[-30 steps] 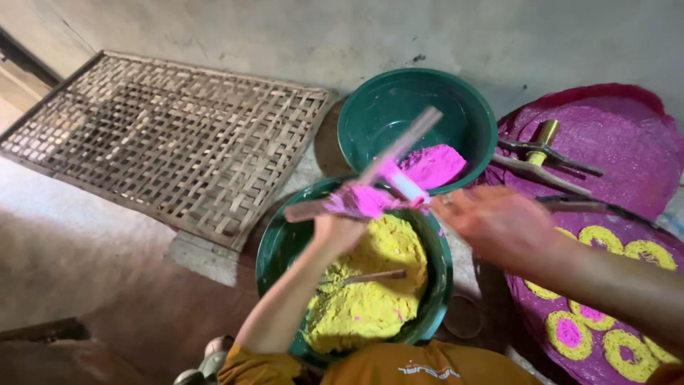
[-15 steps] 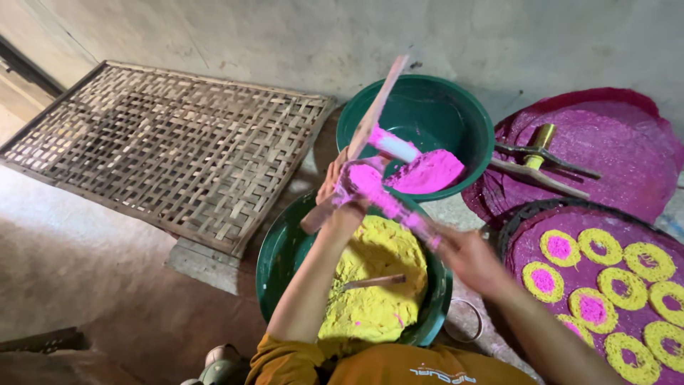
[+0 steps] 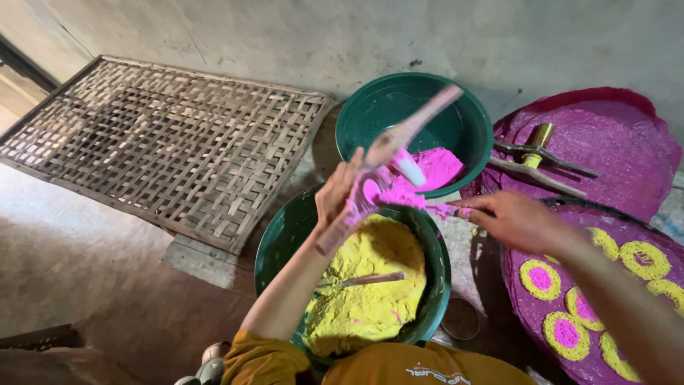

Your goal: The person uses a wooden mallet and a cylindrical mold to press pink and yellow powders into circular shapes on a pink glittery surface. They repeatedly scoop powder, fill the mold, and tap it to form rings, then place the finished pieces onto a tray.

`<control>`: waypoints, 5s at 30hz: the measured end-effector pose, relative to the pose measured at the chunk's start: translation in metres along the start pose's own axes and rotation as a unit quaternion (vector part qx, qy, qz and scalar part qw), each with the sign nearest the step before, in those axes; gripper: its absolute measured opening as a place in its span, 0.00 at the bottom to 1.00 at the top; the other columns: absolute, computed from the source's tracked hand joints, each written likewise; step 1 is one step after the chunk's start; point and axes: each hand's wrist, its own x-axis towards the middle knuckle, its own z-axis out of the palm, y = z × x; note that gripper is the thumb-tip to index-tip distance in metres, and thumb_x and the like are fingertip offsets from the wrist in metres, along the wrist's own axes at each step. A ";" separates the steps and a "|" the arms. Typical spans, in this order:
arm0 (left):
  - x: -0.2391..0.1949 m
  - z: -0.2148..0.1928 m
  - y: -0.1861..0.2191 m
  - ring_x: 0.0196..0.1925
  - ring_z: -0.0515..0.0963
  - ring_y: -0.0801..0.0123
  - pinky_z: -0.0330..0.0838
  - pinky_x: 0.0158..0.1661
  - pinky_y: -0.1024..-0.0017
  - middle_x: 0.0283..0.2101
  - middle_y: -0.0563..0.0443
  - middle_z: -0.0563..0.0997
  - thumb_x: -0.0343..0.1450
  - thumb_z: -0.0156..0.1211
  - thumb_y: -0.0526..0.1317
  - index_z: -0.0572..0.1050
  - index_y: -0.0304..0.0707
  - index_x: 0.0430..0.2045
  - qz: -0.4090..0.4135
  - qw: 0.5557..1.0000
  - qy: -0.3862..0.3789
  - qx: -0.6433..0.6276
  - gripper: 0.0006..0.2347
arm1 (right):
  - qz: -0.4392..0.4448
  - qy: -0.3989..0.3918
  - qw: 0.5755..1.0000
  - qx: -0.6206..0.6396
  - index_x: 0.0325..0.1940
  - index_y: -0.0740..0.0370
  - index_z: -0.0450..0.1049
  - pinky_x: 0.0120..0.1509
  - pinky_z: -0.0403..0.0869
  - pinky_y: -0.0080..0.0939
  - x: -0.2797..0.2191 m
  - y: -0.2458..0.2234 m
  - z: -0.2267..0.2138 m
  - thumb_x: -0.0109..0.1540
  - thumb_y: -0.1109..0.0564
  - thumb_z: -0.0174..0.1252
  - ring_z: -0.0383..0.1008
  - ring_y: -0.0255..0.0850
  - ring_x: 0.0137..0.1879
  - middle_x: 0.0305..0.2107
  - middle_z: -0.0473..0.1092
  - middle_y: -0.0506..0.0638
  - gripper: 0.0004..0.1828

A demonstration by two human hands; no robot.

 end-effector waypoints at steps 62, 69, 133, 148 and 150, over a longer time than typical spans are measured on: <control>-0.016 0.021 -0.033 0.36 0.76 0.70 0.73 0.36 0.71 0.37 0.51 0.75 0.65 0.59 0.31 0.72 0.34 0.41 -0.369 0.623 -0.106 -0.681 0.11 | -0.145 0.228 0.954 0.134 0.79 0.64 0.46 0.65 0.69 0.58 0.144 0.034 0.027 0.69 0.44 0.48 0.69 0.61 0.64 0.63 0.65 0.66 0.39; -0.057 0.009 0.080 0.49 0.78 0.68 0.74 0.46 0.69 0.47 0.50 0.80 0.63 0.60 0.33 0.73 0.26 0.55 -0.304 0.599 -0.326 -0.665 0.23 | -0.310 0.123 0.612 0.717 0.83 0.55 0.49 0.63 0.74 0.60 0.025 -0.031 0.032 0.68 0.38 0.57 0.71 0.59 0.65 0.69 0.61 0.65 0.44; -0.058 0.256 0.282 0.52 0.71 0.64 0.63 0.65 0.62 0.43 0.53 0.73 0.77 0.52 0.52 0.69 0.40 0.50 -0.173 0.286 -0.118 -0.935 0.16 | 0.149 -0.291 0.781 0.532 0.58 0.64 0.70 0.54 0.76 0.46 -0.261 0.299 0.071 0.64 0.24 0.25 0.80 0.46 0.47 0.41 0.78 0.55 0.47; -0.069 0.289 0.242 0.40 0.70 0.70 0.68 0.50 0.68 0.34 0.57 0.69 0.76 0.50 0.52 0.67 0.44 0.36 -0.170 0.241 -0.056 -0.954 0.13 | 0.216 -0.186 0.874 0.394 0.40 0.67 0.77 0.39 0.75 0.44 -0.237 0.273 0.083 0.66 0.28 0.33 0.75 0.41 0.34 0.27 0.75 0.51 0.42; -0.066 0.287 0.247 0.40 0.69 0.70 0.67 0.48 0.70 0.34 0.57 0.69 0.77 0.50 0.53 0.67 0.43 0.36 -0.169 0.254 -0.040 -0.951 0.13 | 0.211 -0.163 0.905 0.331 0.43 0.65 0.77 0.41 0.75 0.45 -0.237 0.273 0.088 0.66 0.29 0.32 0.75 0.42 0.35 0.27 0.75 0.51 0.40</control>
